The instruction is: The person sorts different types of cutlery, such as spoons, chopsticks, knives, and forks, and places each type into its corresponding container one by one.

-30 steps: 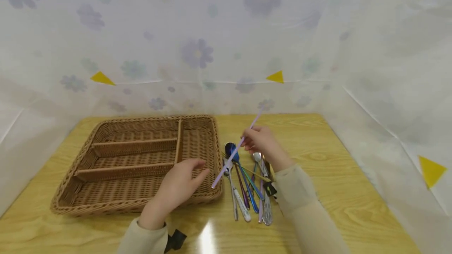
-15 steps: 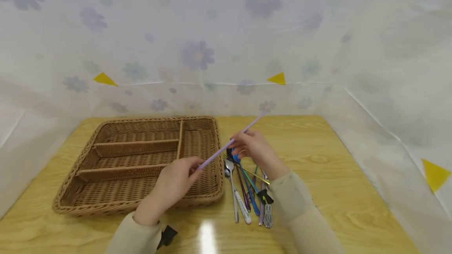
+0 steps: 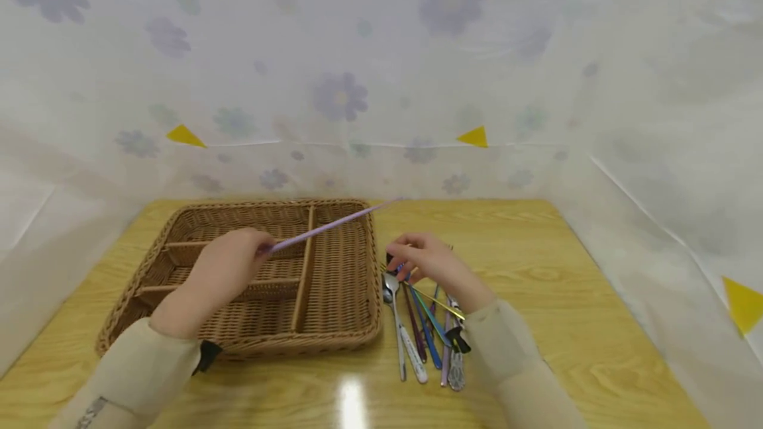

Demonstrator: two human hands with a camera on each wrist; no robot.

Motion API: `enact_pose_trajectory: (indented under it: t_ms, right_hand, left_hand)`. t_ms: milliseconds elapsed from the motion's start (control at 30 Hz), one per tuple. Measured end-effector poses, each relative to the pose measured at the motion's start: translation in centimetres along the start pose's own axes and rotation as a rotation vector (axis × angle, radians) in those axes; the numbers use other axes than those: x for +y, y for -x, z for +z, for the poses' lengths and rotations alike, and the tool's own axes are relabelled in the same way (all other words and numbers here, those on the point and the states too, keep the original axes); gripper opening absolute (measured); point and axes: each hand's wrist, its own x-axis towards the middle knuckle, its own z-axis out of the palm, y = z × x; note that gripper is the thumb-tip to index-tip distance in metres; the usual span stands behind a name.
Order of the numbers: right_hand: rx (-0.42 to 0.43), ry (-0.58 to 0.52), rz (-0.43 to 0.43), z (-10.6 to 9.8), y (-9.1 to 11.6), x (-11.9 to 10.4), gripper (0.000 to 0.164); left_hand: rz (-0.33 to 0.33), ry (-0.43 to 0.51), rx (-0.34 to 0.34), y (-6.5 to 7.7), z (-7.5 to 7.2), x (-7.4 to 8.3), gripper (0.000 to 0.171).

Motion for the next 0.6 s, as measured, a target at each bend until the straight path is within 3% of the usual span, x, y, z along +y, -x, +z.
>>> enact_pose_trajectory:
  t_ms: [267,600]
  right_hand:
    - [0.019,0.033,0.022,-1.2,1.1,0.7,0.042]
    - [0.063,0.043,0.052,-2.8,3.1,2.2,0.043]
  left_hand:
    - [0.001,-0.091,-0.066,-1.1,-1.2,-4.6,0.010]
    - [0.011,-0.117,-0.157,-4.1,-1.3,-10.2,0.016]
